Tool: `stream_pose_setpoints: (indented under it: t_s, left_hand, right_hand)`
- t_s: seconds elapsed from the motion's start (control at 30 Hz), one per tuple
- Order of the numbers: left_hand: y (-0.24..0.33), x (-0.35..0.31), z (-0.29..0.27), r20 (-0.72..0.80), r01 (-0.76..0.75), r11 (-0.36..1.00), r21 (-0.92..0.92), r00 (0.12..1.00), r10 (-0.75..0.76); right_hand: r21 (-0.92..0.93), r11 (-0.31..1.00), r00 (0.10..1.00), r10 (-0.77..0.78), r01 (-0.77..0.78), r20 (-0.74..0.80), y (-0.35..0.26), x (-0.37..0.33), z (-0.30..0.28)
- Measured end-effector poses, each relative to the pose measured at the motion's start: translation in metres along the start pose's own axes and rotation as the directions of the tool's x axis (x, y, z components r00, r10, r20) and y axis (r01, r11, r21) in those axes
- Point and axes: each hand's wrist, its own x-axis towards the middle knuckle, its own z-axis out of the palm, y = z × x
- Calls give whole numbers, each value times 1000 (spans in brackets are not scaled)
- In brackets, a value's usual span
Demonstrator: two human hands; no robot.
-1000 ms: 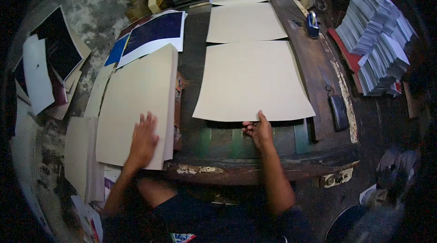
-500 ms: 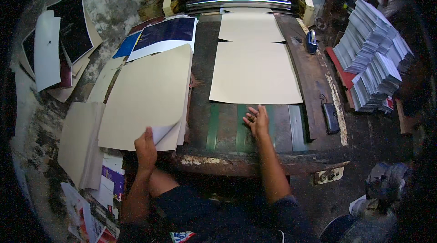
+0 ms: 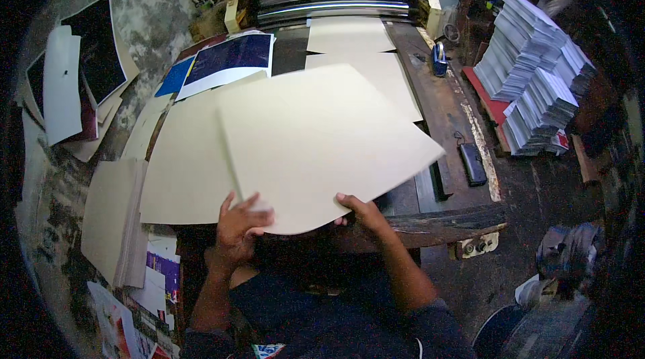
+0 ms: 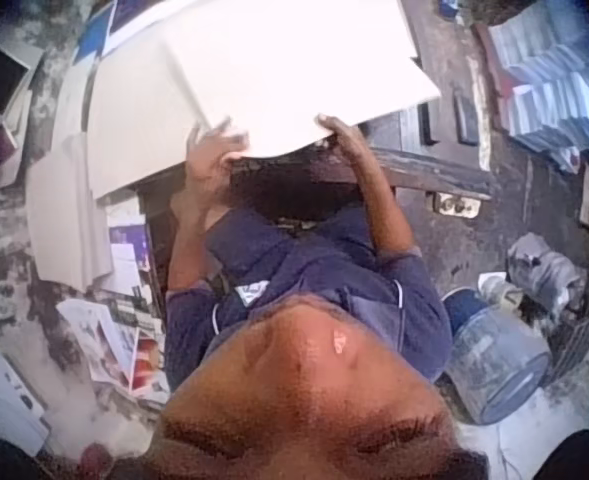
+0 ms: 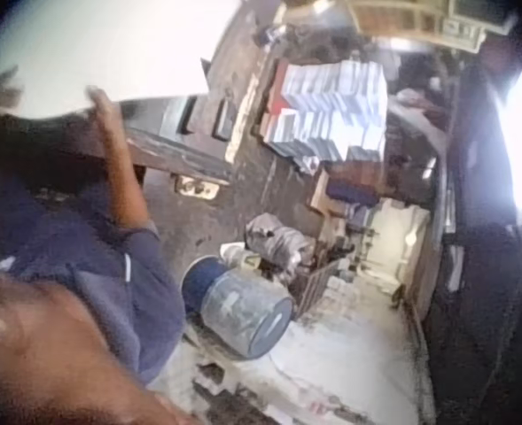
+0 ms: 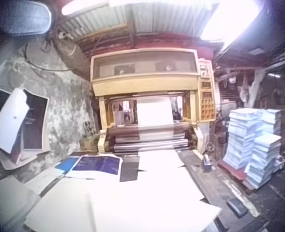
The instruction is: The person takes sheets of paper from a stack and feeds them onto the conveyor bed of a laminating machine by hand, sliding each sheet toward the rollers.
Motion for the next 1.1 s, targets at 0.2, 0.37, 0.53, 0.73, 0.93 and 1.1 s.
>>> stream_pose_setpoints:
  t_s: [0.2,0.37,0.53,0.73,0.93,1.1]
  left_hand:
    - [-36,-11,-19,12,251,964,87,967,-253]
    - [-45,-11,-18,65,363,930,-62,931,-359]
    - [-45,-15,-20,35,484,855,-185,873,-486]
    - [-41,-18,-1,-237,584,793,-174,757,-609]
    - [-37,-9,-22,-470,419,707,-570,539,-699]
    - [10,-24,-16,-187,204,968,-143,955,-229]
  right_hand:
    - [310,935,970,217,-173,-113,70,-44,-5]
    - [333,915,942,294,-229,-162,101,-67,2]
    - [400,894,934,297,-200,-197,90,-34,-5]
    - [454,887,954,201,-80,-224,89,23,-49]
    - [439,899,907,191,-7,-376,73,28,-31]
    - [414,902,983,166,-122,-72,26,-11,-12]
